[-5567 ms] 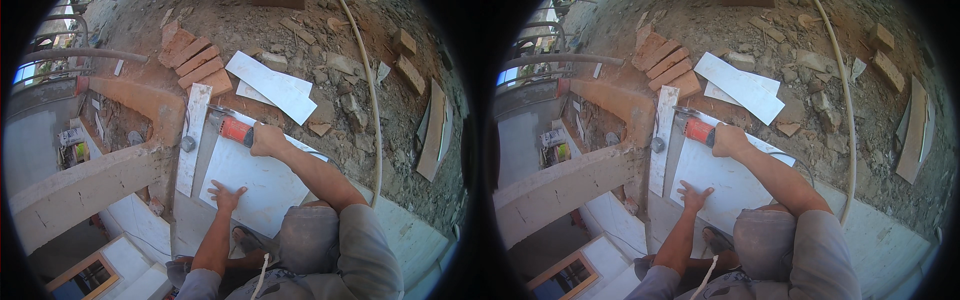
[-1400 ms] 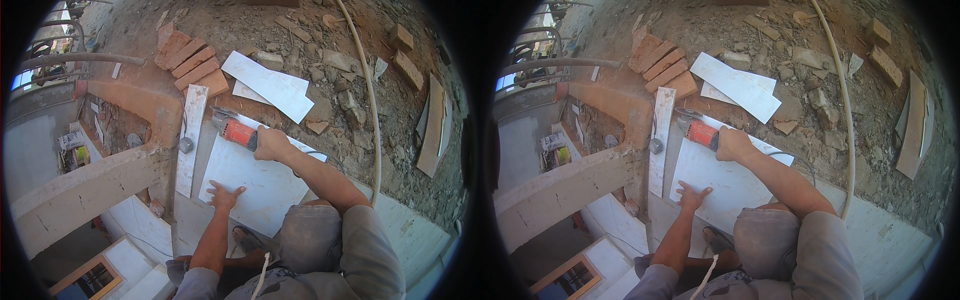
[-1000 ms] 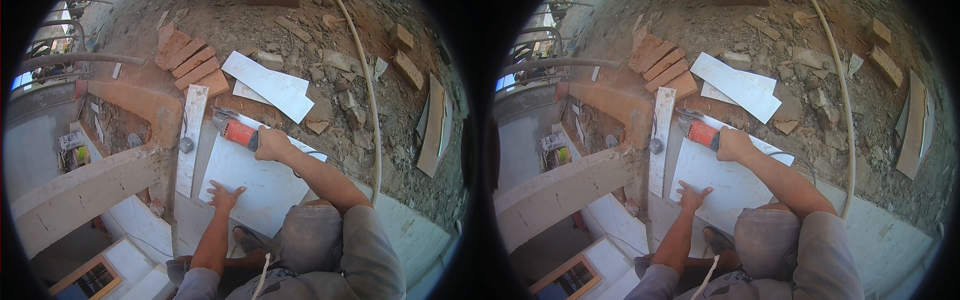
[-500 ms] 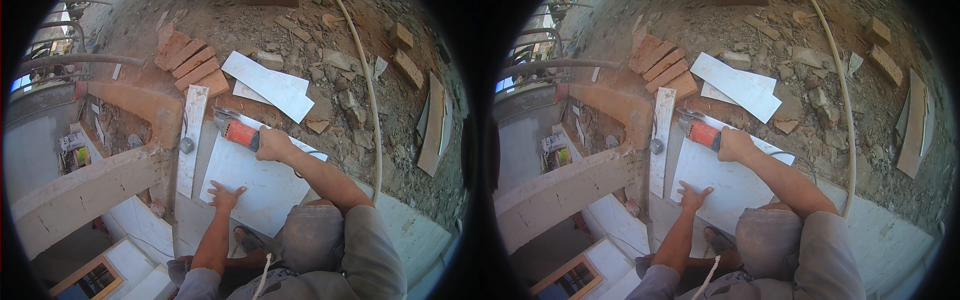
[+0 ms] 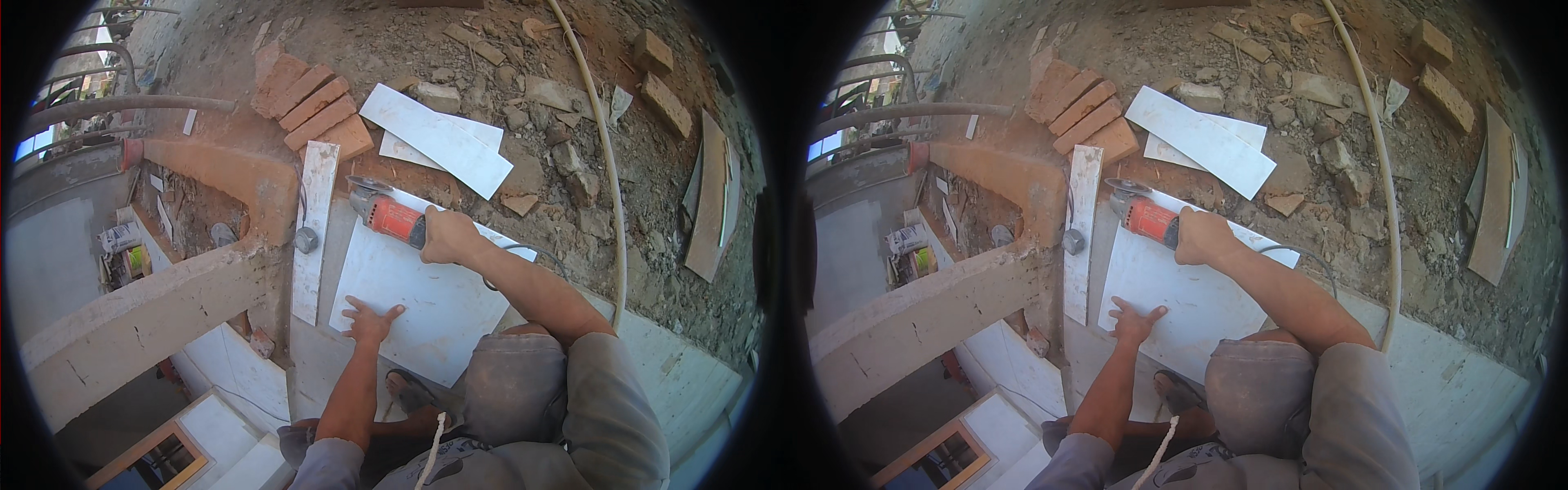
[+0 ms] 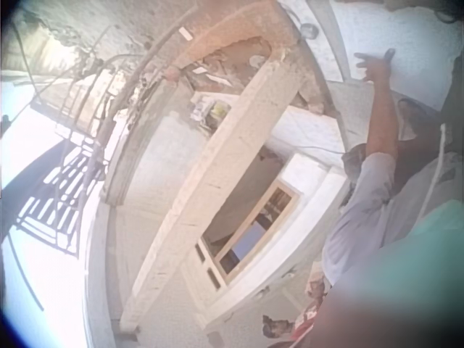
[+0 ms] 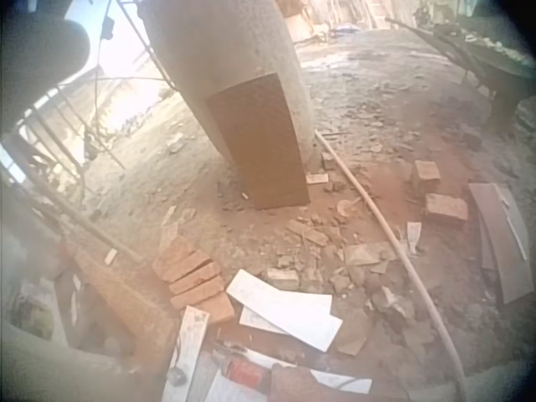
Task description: Measure and cut a ceramic floor tile using an angle grinder.
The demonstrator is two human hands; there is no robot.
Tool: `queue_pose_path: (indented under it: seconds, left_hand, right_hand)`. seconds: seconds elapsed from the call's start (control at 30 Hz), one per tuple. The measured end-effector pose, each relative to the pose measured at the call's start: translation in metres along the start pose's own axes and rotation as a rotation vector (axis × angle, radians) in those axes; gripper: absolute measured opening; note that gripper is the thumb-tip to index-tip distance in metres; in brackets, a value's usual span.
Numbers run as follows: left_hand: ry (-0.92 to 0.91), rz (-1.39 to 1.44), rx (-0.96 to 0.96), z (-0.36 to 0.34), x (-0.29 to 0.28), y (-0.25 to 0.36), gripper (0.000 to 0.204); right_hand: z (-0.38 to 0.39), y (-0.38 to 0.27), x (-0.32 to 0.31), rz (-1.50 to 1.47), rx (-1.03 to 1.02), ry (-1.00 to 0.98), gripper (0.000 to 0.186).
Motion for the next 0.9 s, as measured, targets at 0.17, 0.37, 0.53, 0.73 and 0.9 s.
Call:
queue_pose_path:
  seconds: [0.17, 0.37, 0.53, 0.73, 0.9]
  left_hand:
    - [-0.008, -0.001, 0.007, -0.0002, -0.0021, 0.0025, 0.146]
    - [-0.003, 0.001, 0.01, 0.001, -0.0007, 0.0013, 0.146]
    - [-0.009, -0.001, 0.007, 0.001, 0.0001, 0.0004, 0.146]
    - [-0.013, 0.005, 0.004, 0.0035, -0.0036, 0.0031, 0.146]
    - [0.0, 0.01, 0.006, 0.0014, -0.0017, 0.0014, 0.146]
  right_hand:
    - [-0.0015, 0.0032, 0.0012, -0.007, 0.012, -0.004, 0.046]
    - [0.0004, 0.0047, 0.0029, -0.003, 0.004, -0.001, 0.046]
    - [0.0015, 0.0045, 0.0019, -0.003, 0.004, -0.006, 0.048]
    - [0.0017, 0.006, 0.0016, 0.0, 0.009, -0.002, 0.048]
    - [0.0021, 0.006, 0.0009, 0.002, 0.012, -0.009, 0.048]
Point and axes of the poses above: each hand's wrist, its own z-axis away from the middle knuckle, its own x-axis out of the palm, y = z × x, the point moved 3 cm from there along -z, towards the middle knuckle, and after that the axes turned 10 degrees about y, right-handed, at the moved point
